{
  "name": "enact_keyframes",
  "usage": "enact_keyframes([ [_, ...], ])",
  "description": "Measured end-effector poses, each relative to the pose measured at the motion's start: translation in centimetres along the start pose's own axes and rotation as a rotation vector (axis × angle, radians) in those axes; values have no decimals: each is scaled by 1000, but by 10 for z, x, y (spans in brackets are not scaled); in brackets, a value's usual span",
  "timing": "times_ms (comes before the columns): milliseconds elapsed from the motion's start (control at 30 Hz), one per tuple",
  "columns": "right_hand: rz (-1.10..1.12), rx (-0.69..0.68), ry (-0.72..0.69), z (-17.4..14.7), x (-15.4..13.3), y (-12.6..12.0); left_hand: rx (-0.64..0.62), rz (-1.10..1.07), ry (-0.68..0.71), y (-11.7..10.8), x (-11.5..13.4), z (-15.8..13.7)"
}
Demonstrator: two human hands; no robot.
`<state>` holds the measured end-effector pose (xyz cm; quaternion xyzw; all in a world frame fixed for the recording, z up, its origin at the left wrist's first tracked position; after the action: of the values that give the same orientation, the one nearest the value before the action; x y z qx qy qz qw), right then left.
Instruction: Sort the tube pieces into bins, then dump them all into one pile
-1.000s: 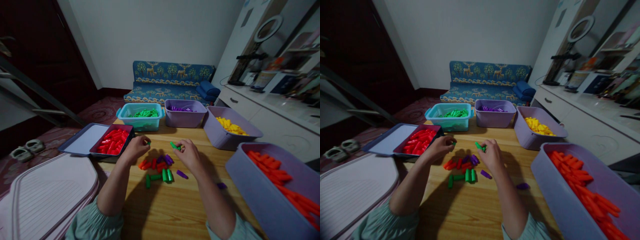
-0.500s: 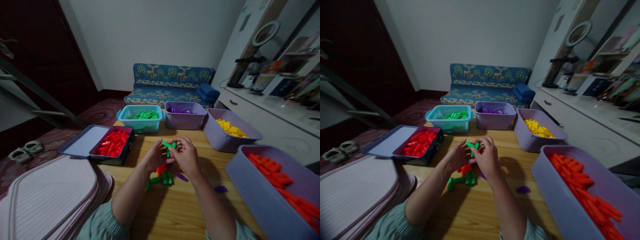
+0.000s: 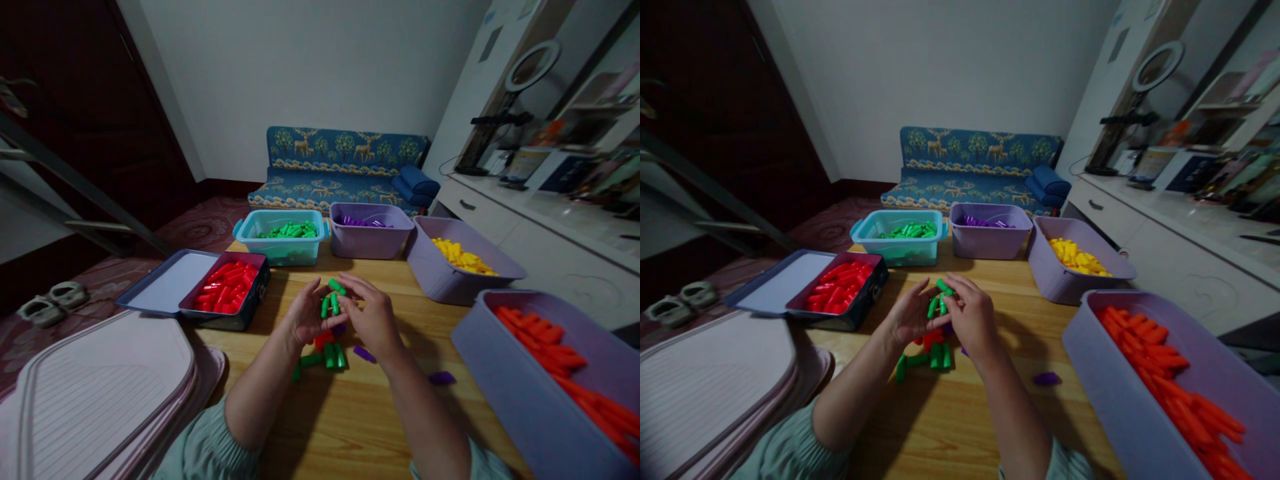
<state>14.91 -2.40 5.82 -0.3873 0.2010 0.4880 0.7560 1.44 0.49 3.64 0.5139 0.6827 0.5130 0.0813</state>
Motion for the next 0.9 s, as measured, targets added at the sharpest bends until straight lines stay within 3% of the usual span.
enact_keyframes([
  [100,-31,-55,-8,-1,1,3,21,-1,20,-3,1,2],
  [367,-86,-33,-24,0,-2,-1,150,-80,119,-10,8,4],
  [600,-95,-5,13,-2,6,1,117,-137,194,-11,22,-3],
  [700,-76,13,42,-2,8,0,225,-145,308,-4,47,-11],
  [800,-68,13,45,-2,8,1,316,-111,458,13,91,-17],
  [900,-68,4,49,-3,8,3,440,249,633,30,143,-17],
])
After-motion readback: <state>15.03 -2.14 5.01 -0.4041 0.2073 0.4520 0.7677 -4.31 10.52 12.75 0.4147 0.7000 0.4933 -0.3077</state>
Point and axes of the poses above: each hand's wrist, its own z-axis towards the middle knuckle, its own y-axis out of the palm, x = y × z, the point moved 2 cm from there along z, towards the middle knuckle, and after that the axes turned 9 degrees about -y, right-handed, at the moved point
